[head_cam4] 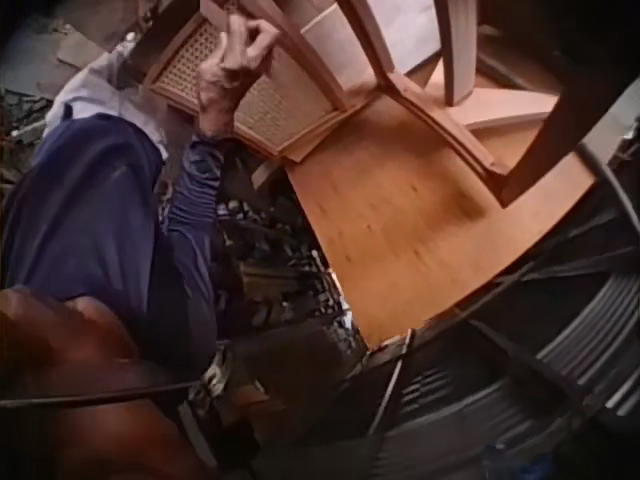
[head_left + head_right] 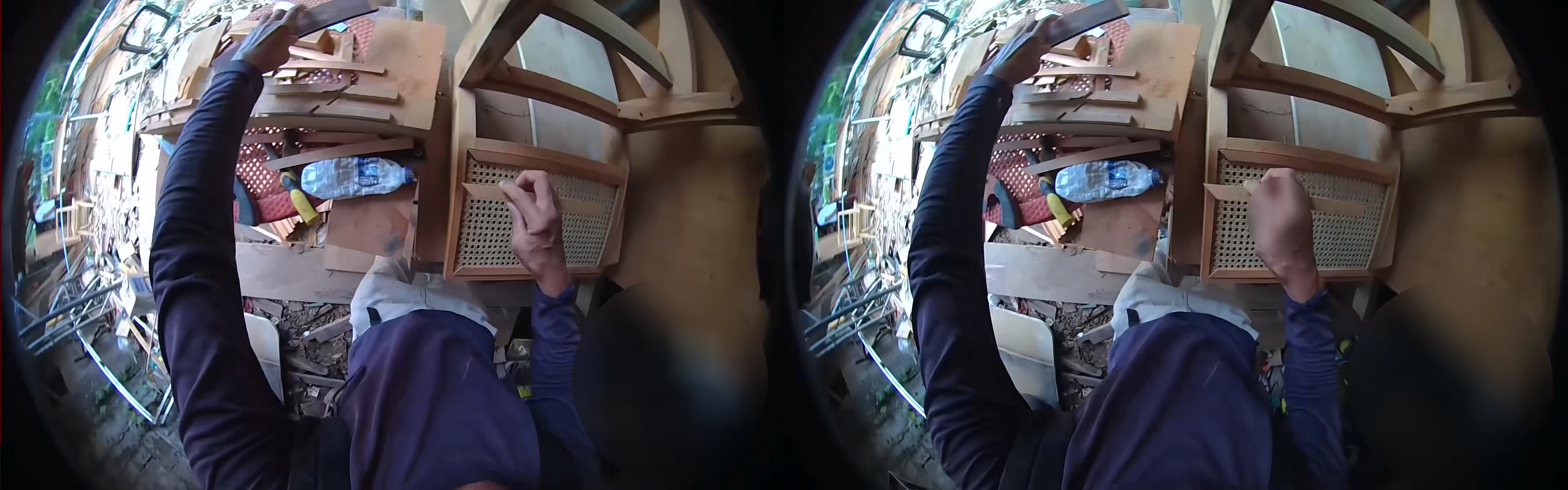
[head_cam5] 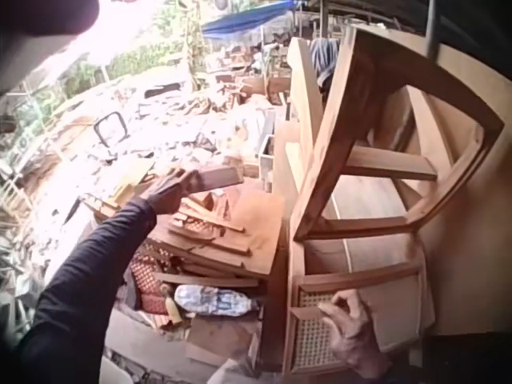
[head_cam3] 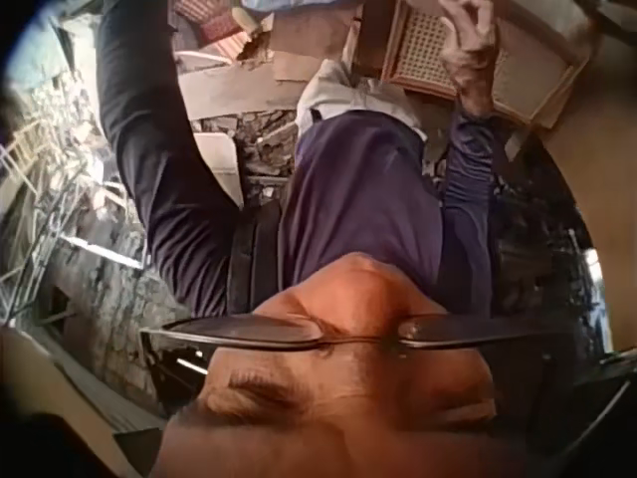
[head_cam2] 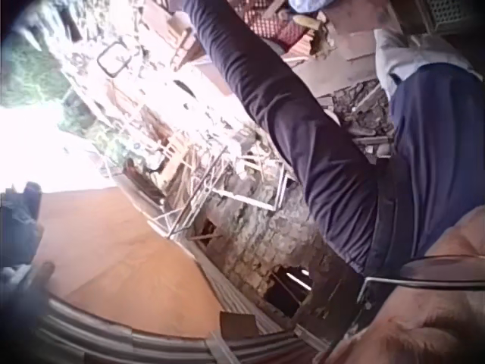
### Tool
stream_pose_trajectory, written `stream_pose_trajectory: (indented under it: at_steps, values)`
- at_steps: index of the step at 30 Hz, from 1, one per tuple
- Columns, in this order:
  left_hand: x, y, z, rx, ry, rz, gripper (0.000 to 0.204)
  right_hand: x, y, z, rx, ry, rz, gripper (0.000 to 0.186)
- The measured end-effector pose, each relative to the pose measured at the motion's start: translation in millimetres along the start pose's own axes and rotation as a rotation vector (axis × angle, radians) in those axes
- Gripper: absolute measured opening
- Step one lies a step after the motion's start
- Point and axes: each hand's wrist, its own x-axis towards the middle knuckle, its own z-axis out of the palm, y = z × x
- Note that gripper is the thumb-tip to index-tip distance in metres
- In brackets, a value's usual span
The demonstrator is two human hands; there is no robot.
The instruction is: Fitting wooden splines and cane mesh into the grooves of a wooden chair frame.
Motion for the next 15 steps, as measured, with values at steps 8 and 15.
stream_pose_trajectory:
  at_steps: [8, 15]
  values:
    - [6.7, 49.7, 22.1, -0.056, -0.018, -0.148, 0.038, -28.0, 41.0, 13.3, -0.063, -0.194, -0.088, 0.029]
    - [-2.9, 395.1, -92.6, -0.832, -0.157, 0.099, 0.037, -14.3, 72.7, -8.3, -0.122, -0.222, -0.356, 0.037]
